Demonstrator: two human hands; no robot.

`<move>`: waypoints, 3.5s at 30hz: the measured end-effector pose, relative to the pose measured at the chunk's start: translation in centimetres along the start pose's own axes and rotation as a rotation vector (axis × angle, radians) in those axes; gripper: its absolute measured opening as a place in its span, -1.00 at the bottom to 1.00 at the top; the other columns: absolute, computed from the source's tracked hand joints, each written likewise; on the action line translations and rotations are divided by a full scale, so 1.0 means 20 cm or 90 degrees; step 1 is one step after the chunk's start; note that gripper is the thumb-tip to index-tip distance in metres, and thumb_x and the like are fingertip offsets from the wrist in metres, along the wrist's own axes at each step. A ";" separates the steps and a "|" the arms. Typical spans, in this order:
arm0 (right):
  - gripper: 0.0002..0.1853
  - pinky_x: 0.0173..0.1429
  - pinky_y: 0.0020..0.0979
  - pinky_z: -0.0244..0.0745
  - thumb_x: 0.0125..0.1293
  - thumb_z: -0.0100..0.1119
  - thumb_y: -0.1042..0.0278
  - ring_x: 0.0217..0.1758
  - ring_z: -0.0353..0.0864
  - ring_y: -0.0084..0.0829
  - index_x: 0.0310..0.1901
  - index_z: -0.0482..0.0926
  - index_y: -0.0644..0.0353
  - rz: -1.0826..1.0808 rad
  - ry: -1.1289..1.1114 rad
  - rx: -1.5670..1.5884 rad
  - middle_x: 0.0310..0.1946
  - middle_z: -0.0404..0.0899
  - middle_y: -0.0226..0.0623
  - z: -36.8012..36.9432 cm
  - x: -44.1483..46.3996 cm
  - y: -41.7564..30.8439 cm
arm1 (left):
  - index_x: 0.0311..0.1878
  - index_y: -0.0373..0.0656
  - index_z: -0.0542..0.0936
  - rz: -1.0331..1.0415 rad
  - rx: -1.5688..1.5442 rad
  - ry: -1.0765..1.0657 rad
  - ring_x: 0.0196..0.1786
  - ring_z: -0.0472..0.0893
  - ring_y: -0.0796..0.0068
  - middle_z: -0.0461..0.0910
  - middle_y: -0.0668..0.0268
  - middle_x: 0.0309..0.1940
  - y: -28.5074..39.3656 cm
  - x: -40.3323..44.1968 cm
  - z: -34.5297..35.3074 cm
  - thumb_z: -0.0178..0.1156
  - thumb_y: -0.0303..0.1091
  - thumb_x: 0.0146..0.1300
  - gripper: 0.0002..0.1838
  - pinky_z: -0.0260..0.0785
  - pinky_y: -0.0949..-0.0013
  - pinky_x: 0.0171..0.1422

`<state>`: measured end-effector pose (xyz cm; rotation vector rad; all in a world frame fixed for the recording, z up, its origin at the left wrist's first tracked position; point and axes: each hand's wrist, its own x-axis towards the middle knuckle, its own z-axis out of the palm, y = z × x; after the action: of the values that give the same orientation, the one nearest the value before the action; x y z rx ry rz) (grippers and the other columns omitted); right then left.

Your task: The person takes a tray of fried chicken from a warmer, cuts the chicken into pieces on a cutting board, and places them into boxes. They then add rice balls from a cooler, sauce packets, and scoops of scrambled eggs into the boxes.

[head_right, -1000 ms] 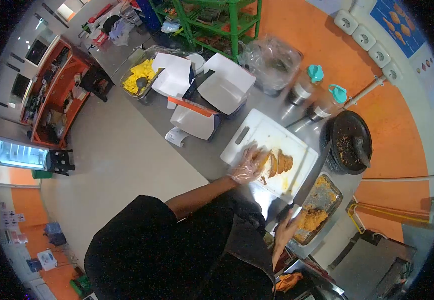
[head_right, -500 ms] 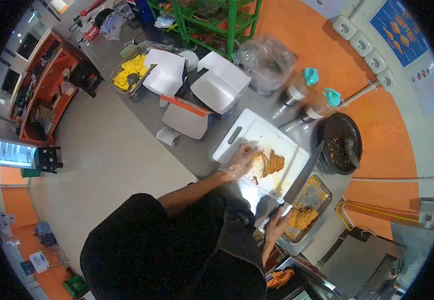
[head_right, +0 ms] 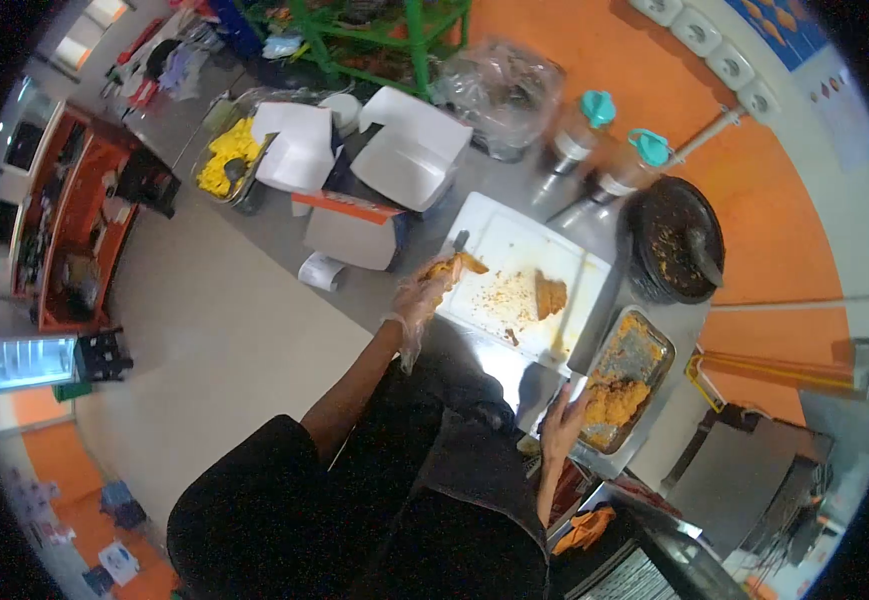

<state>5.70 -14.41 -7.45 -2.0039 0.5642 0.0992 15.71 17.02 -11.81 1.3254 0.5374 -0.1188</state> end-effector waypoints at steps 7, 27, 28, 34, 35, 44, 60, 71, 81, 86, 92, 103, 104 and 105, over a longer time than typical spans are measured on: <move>-0.51 -0.35 -0.07 0.41 0.58 -0.04 0.06 -0.54 0.54 -0.05 0.26 0.35 0.33 -0.169 -0.091 -0.207 -0.59 0.51 0.05 0.02 -0.06 -0.17 | 0.17 -0.12 0.66 0.022 0.158 0.112 -0.29 0.56 0.67 0.67 0.35 -0.31 0.02 -0.08 0.03 0.30 -0.11 0.35 -0.58 0.45 0.47 -0.19; -0.59 -0.32 0.12 0.43 0.51 0.05 0.15 -0.36 0.60 0.31 0.26 0.37 0.18 -0.218 -0.233 -0.345 -0.53 0.55 0.28 0.12 0.04 -0.23 | 0.09 0.01 0.54 0.400 0.524 0.155 0.12 0.54 -0.13 0.41 -0.02 0.07 -0.02 0.03 0.18 0.16 -0.30 0.37 -0.75 0.46 -0.07 0.15; -0.56 -0.33 0.11 0.44 0.52 0.03 0.12 -0.38 0.61 0.30 0.28 0.37 0.19 -0.190 -0.225 -0.327 -0.54 0.56 0.26 0.10 0.01 -0.26 | 0.09 0.01 0.54 0.404 0.523 0.144 0.12 0.54 -0.13 0.41 -0.02 0.07 -0.01 0.05 0.21 0.16 -0.30 0.37 -0.75 0.46 -0.07 0.15; -0.58 -0.31 0.11 0.44 0.54 0.01 0.17 -0.33 0.62 0.32 0.30 0.33 0.19 -0.140 -0.209 -0.301 -0.49 0.58 0.29 0.07 -0.08 -0.33 | 0.10 0.02 0.56 0.486 0.606 0.057 0.03 0.58 -0.10 0.39 -0.02 0.08 -0.04 0.17 0.25 0.16 -0.32 0.36 -0.73 0.52 -0.04 0.09; -0.57 -0.31 0.11 0.45 0.54 0.01 0.17 -0.34 0.62 0.32 0.30 0.33 0.20 -0.185 -0.203 -0.287 -0.50 0.58 0.29 0.11 -0.07 -0.29 | 0.12 0.01 0.56 0.445 0.615 0.066 0.05 0.57 -0.11 0.39 -0.02 0.08 -0.03 0.15 0.25 0.17 -0.32 0.34 -0.71 0.50 -0.07 0.11; -0.63 -0.34 0.18 0.48 0.53 0.01 0.14 -0.37 0.62 0.31 0.16 0.36 0.24 -0.197 -0.219 -0.395 -0.53 0.58 0.25 0.32 -0.01 -0.31 | 0.16 0.00 0.54 0.419 0.727 0.092 0.13 0.50 -0.08 0.42 0.02 0.05 -0.02 0.13 0.23 0.19 -0.30 0.28 -0.63 0.41 -0.08 0.23; -0.64 -0.39 -0.06 0.43 0.56 0.00 0.15 -0.51 0.60 0.17 0.12 0.39 0.30 -0.121 -0.189 -0.197 -0.57 0.57 0.15 0.07 -0.08 -0.16 | 0.19 0.08 0.54 0.442 0.878 0.044 0.09 0.55 0.07 0.46 0.13 0.10 -0.09 0.19 0.21 0.18 -0.18 0.35 -0.64 0.52 0.01 0.08; -0.66 -0.48 -0.31 0.28 0.59 -0.04 0.13 -0.61 0.35 -0.43 0.08 0.42 0.29 -0.096 -0.131 -0.119 -0.64 0.39 -0.23 0.01 -0.12 -0.17 | 0.16 0.10 0.57 0.551 0.733 0.097 -0.07 0.54 0.06 0.43 0.15 -0.03 -0.12 0.18 0.14 0.26 -0.27 0.29 -0.64 0.51 0.05 0.03; -0.68 -0.41 -0.29 0.23 0.55 0.02 0.19 -0.54 0.27 -0.41 0.00 0.44 0.36 -0.121 -0.072 -0.082 -0.63 0.30 -0.22 -0.04 -0.08 -0.19 | -0.03 -0.19 0.62 0.066 0.145 0.254 -0.22 0.60 0.35 0.56 0.30 -0.41 0.13 -0.06 -0.13 0.29 -0.09 0.35 -0.65 0.48 0.27 -0.14; -0.65 -0.42 -0.27 0.20 0.56 0.01 0.16 -0.53 0.20 -0.42 -0.06 0.43 0.38 -0.106 -0.062 -0.114 -0.60 0.28 -0.24 -0.05 -0.10 -0.30 | 0.04 -0.21 0.62 -0.068 -0.152 0.321 -0.26 0.61 0.48 0.62 0.34 -0.32 0.42 -0.06 -0.42 0.25 0.02 0.36 -0.54 0.44 0.38 -0.16; -0.62 -0.36 -0.23 0.23 0.57 -0.01 0.12 -0.46 0.23 -0.40 -0.05 0.42 0.40 -0.112 -0.058 -0.090 -0.56 0.30 -0.19 -0.07 -0.12 -0.34 | 0.09 -0.17 0.59 0.189 0.417 0.275 -0.03 0.62 0.25 0.65 0.20 -0.08 0.24 0.33 -0.64 0.15 0.05 0.39 -0.53 0.41 0.25 0.06; -0.61 -0.42 -0.25 0.23 0.55 0.01 0.15 -0.55 0.26 -0.40 0.10 0.42 0.38 -0.079 0.008 -0.076 -0.61 0.33 -0.22 -0.08 -0.17 -0.26 | 0.09 -0.20 0.60 0.338 0.785 0.122 0.10 0.60 -0.04 0.65 0.04 -0.01 -0.06 0.51 -0.65 0.08 -0.13 0.33 -0.59 0.42 0.07 0.20; -0.61 -0.43 -0.25 0.23 0.55 0.01 0.15 -0.55 0.26 -0.41 0.10 0.42 0.38 -0.093 0.023 -0.086 -0.61 0.32 -0.22 -0.09 -0.18 -0.27 | 0.08 -0.21 0.61 0.355 0.791 0.126 0.09 0.60 -0.06 0.66 0.03 -0.02 -0.07 0.52 -0.68 0.08 -0.15 0.33 -0.60 0.42 0.06 0.19; -0.62 -0.44 -0.26 0.21 0.55 0.01 0.14 -0.55 0.25 -0.44 0.09 0.42 0.37 -0.110 0.028 -0.060 -0.63 0.32 -0.22 -0.08 -0.16 -0.19 | 0.07 -0.21 0.61 0.366 0.798 0.129 0.09 0.59 -0.07 0.66 0.03 -0.03 -0.07 0.50 -0.70 0.08 -0.17 0.33 -0.61 0.42 0.05 0.19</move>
<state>4.19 -13.24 -2.48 -2.1427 0.4176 -0.0244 19.70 32.02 -19.42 2.6871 0.1855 0.2006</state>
